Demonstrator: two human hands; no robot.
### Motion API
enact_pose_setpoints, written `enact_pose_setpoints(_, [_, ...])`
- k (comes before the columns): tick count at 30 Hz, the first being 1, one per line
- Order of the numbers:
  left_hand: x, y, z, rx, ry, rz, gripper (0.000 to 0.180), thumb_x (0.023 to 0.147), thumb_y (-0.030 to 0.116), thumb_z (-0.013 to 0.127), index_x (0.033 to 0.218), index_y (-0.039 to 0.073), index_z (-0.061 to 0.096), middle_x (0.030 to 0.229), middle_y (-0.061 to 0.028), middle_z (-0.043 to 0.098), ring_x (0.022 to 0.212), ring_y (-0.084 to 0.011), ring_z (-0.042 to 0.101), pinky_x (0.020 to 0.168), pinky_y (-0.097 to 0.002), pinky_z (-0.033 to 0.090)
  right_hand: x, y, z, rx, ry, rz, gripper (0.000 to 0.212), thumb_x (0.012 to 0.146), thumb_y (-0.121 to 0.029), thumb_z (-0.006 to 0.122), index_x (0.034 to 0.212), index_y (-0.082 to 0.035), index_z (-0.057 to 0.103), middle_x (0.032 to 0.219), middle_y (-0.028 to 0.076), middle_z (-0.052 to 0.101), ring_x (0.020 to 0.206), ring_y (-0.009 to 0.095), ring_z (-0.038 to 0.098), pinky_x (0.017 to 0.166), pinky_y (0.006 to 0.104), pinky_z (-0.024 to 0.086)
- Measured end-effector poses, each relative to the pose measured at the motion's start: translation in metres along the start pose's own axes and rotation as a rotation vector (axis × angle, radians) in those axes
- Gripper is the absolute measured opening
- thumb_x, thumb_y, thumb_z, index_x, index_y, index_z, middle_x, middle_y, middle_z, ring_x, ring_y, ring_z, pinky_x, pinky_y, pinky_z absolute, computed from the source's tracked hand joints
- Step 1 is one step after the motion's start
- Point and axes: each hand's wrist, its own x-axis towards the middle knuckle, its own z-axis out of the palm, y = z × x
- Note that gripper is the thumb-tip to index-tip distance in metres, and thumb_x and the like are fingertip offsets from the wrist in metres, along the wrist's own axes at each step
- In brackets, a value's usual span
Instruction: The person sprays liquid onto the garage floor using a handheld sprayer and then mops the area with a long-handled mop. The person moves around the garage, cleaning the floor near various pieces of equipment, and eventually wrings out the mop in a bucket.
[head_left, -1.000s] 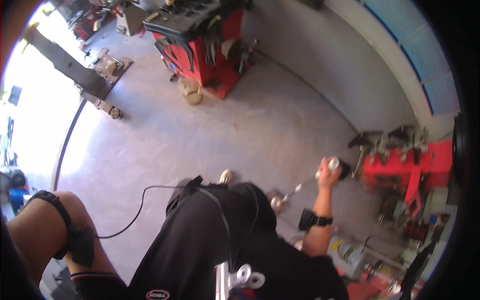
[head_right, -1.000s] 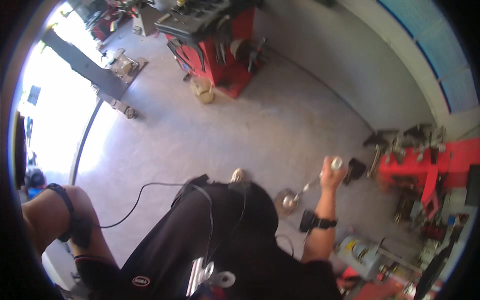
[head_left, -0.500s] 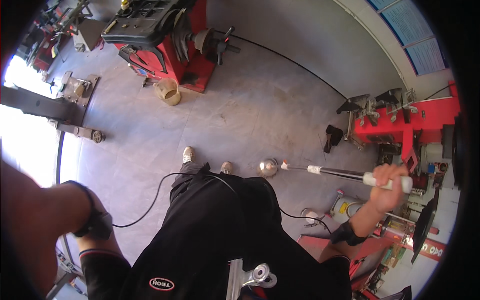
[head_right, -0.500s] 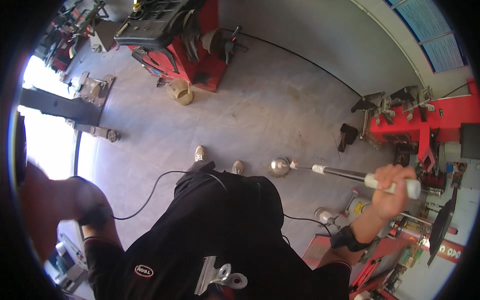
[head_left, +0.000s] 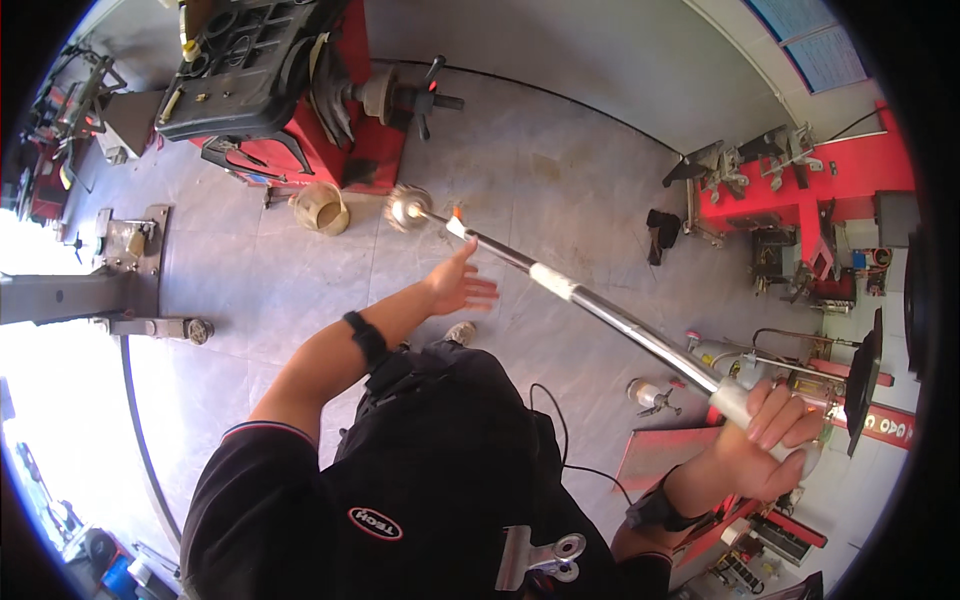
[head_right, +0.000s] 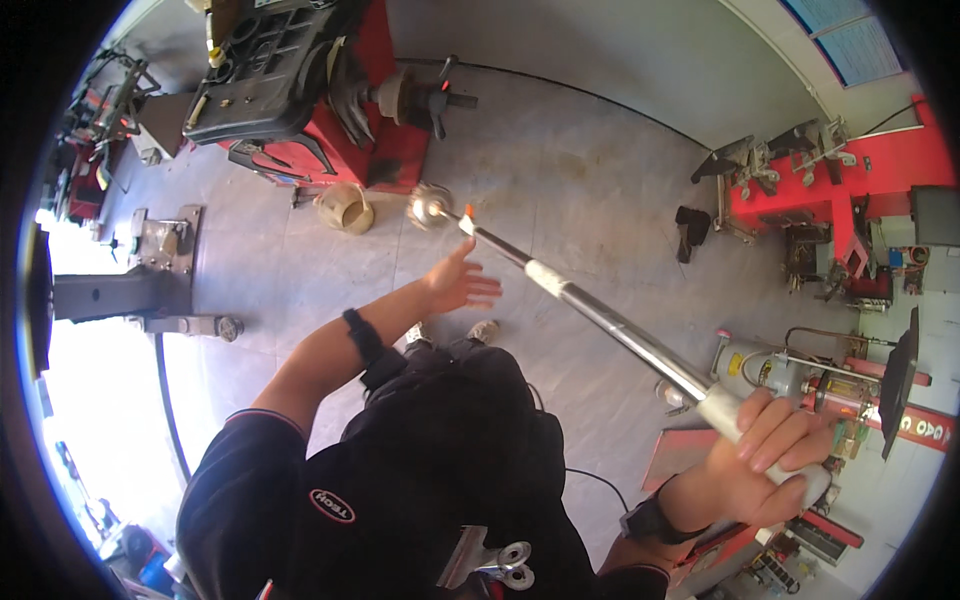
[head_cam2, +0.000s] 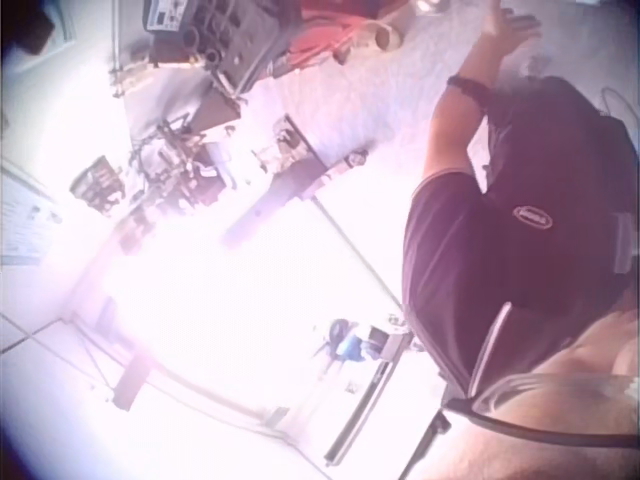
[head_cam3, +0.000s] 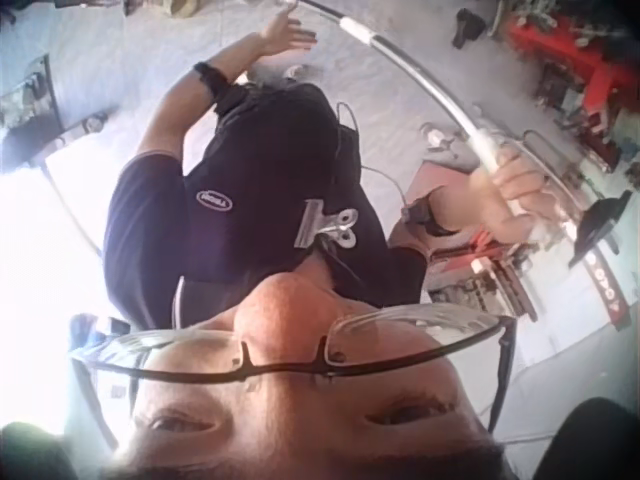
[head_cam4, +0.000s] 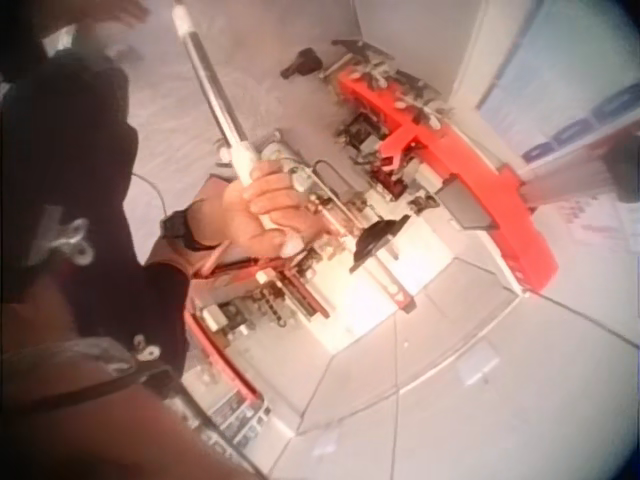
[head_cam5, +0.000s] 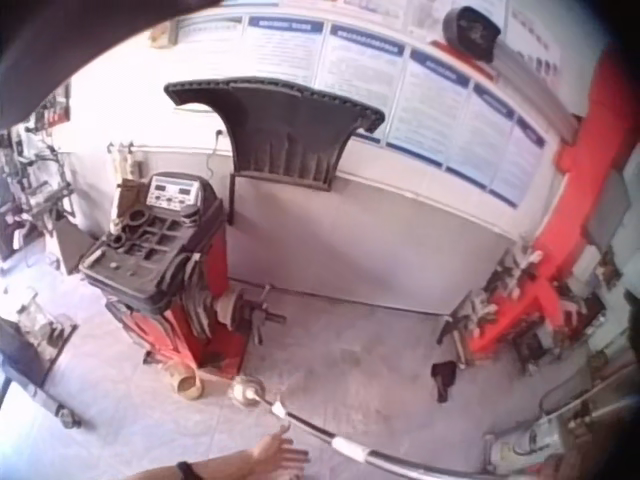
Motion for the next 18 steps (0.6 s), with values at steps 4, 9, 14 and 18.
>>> enact_pose_setpoints(4, [0.059, 0.024, -0.007, -0.095, 0.152, 0.259, 0.039, 0.092, 0.032, 0.051, 0.113, -0.001, 0.046, 0.109, -0.0181, 0.052, 0.100, -0.0278, 0.055, 0.084, -0.0413, 0.047, -0.022, 0.011, 0.007, -0.058, 0.010, 0.089, 0.031, 0.082, -0.037, 0.059, 0.077, -0.011, 0.044, 0.066, 0.004, 0.049, 0.061, 0.017, 0.047, 0.069, 0.0354, 0.038])
enact_pose_setpoints(9, [0.091, 0.048, -0.031, -0.122, 0.301, 0.317, 0.013, 0.088, 0.011, 0.051, 0.096, 0.001, 0.048, 0.083, -0.0090, 0.055, 0.077, -0.0242, 0.059, 0.076, -0.0421, 0.050, -0.049, 0.023, -0.022, -0.151, -0.032, 0.311, 0.040, 0.083, -0.044, 0.058, 0.086, -0.004, 0.056, 0.085, 0.016, 0.061, 0.083, 0.029, 0.059, 0.087, 0.0504, 0.041])
enact_pose_setpoints(14, [0.118, 0.079, -0.042, -0.146, 0.407, 0.391, 0.015, 0.088, 0.010, 0.050, 0.096, -0.002, 0.047, 0.085, -0.0117, 0.056, 0.080, -0.0270, 0.060, 0.073, -0.0406, 0.052, -0.057, 0.055, -0.040, -0.450, -0.205, 0.595, 0.044, 0.083, -0.031, 0.058, 0.111, 0.003, 0.056, 0.097, 0.024, 0.062, 0.088, 0.029, 0.062, 0.071, 0.0397, 0.051])
enact_pose_setpoints(18, [0.171, 0.117, -0.080, -0.143, 0.491, 0.399, 0.013, 0.088, 0.011, 0.049, 0.096, 0.000, 0.048, 0.082, -0.0114, 0.056, 0.067, -0.0254, 0.060, 0.060, -0.0372, 0.053, -0.040, 0.103, -0.007, -0.504, -0.112, 1.219, 0.044, 0.079, -0.004, 0.055, 0.122, 0.005, 0.051, 0.086, 0.019, 0.064, 0.068, 0.018, 0.063, 0.051, 0.0241, 0.047])
